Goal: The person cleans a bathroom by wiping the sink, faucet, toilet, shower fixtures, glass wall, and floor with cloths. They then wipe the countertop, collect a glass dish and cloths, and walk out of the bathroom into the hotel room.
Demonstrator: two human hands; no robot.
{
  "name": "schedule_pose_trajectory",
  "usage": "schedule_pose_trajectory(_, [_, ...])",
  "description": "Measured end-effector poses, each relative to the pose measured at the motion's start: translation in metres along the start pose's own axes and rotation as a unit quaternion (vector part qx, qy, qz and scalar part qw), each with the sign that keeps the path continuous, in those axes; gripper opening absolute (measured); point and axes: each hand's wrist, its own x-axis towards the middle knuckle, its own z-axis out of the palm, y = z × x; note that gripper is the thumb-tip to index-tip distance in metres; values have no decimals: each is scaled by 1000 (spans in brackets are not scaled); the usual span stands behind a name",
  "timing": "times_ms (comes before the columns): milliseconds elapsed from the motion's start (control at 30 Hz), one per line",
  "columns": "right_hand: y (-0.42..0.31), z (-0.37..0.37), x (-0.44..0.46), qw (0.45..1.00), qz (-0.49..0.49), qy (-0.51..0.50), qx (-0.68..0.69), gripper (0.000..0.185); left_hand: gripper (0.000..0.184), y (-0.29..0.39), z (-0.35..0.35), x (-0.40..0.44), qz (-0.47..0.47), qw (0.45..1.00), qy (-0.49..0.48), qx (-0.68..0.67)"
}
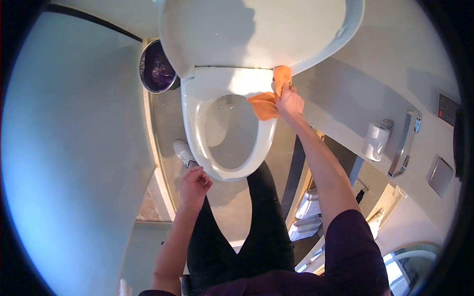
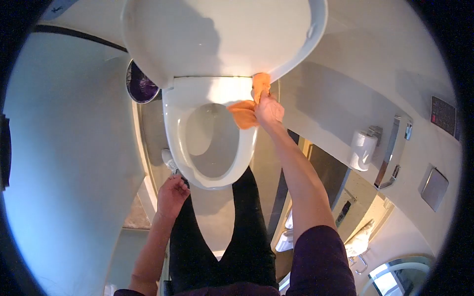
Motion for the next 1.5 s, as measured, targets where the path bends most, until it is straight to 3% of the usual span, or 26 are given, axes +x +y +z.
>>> schedule_pose_trajectory(133, [-9, 1, 17, 994, 76, -69, 47, 52, 7, -26, 18, 25, 7, 995, 21, 102])
schedule_pose_trajectory(167, [-20, -5, 25, 993, 80, -55, 72, 50, 7, -38, 23, 35, 79, 974, 3, 211])
schedule_pose_trajectory(267, [-15, -8, 22, 991, 65, -38, 109, 47, 11, -59, 25, 83, 275, 806, -79, 518])
schedule_pose_trajectory(300, [-8, -13, 21, 992, 60, -54, 97, 47, 11, -64, 26, 91, 279, 804, -79, 519])
schedule_pose_trajectory(367, [4, -32, 29, 993, 29, -79, 82, 49, 18, -68, 39, 105, 305, 659, -63, 685])
schedule_pose_trajectory(400, [9, -40, 27, 991, 1, -119, 66, 51, 18, -71, 41, 104, 308, 659, -64, 683])
schedule_pose_trajectory(500, [11, -35, 19, 996, -46, -72, -21, 61, 21, -68, 54, 99, 292, 656, -79, 691])
schedule_pose_trajectory(567, [7, -17, 20, 996, -59, -44, -55, 65, 28, -66, 58, 83, 263, 532, -57, 803])
schedule_pose_trajectory(600, [3, -9, 29, 996, -30, -74, -42, 67, 28, -70, 48, 89, 259, 532, -53, 805])
schedule_pose_trajectory(667, [2, 6, 29, 993, -2, -112, -25, 69, 47, -83, 20, 99, 375, 329, -90, 862])
schedule_pose_trajectory(700, [3, 8, 25, 997, -4, -76, -9, 63, 47, -89, 11, 99, 370, 328, -90, 865])
schedule_pose_trajectory(767, [5, -10, 23, 1000, -4, -29, 10, 57, 62, -91, 6, 99, 231, 269, -142, 924])
schedule_pose_trajectory(833, [4, -45, 22, 985, -5, -171, 19, 38, 60, -87, 10, 78, 205, 254, -165, 931])
schedule_pose_trajectory(867, [11, -49, 18, 986, -2, -163, 21, 38, 58, -83, 15, 63, 174, 242, -191, 935])
schedule_pose_trajectory(933, [38, -37, 0, 979, 38, -168, 111, 28, 59, -72, 35, 14, 183, 235, -211, 931])
schedule_pose_trajectory(967, [62, -27, -18, 927, 64, -213, 303, 30, 60, -64, 46, -16, 182, 237, -232, 926])
schedule_pose_trajectory(1033, [120, 4, -65, 711, 127, -246, 647, 35, 64, -32, 68, -73, 255, 272, -275, 886])
schedule_pose_trajectory(1067, [136, 16, -91, 553, 164, -232, 784, 38, 71, -16, 81, -95, 323, 278, -277, 861])
schedule_pose_trajectory(1133, [132, -15, -129, 459, 212, -238, 829, 40, 78, 22, 120, -133, 451, 254, -273, 811])
schedule_pose_trajectory(1233, [141, 38, -150, 421, 252, -146, 859, 36, 63, 75, 183, -170, 578, 197, -195, 768])
schedule_pose_trajectory(1267, [135, 37, -147, 418, 253, -142, 861, 36, 68, 96, 200, -166, 641, 203, -170, 720])
schedule_pose_trajectory(1333, [115, 30, -123, 467, 214, -101, 852, 39, 77, 132, 250, -157, 750, 214, -119, 615])
schedule_pose_trajectory(1367, [107, 38, -108, 543, 217, -50, 809, 37, 86, 151, 273, -150, 766, 204, -146, 592])
schedule_pose_trajectory(1433, [86, 47, -75, 646, 239, 29, 724, 36, 67, 184, 308, -124, 800, 148, -147, 562])
schedule_pose_trajectory(1467, [76, 46, -56, 676, 257, 58, 688, 36, 51, 171, 326, -124, 776, 396, -259, 416])
schedule_pose_trajectory(1500, [73, 58, -35, 693, 270, 71, 664, 36, 54, 160, 344, -126, 679, 607, -343, 231])
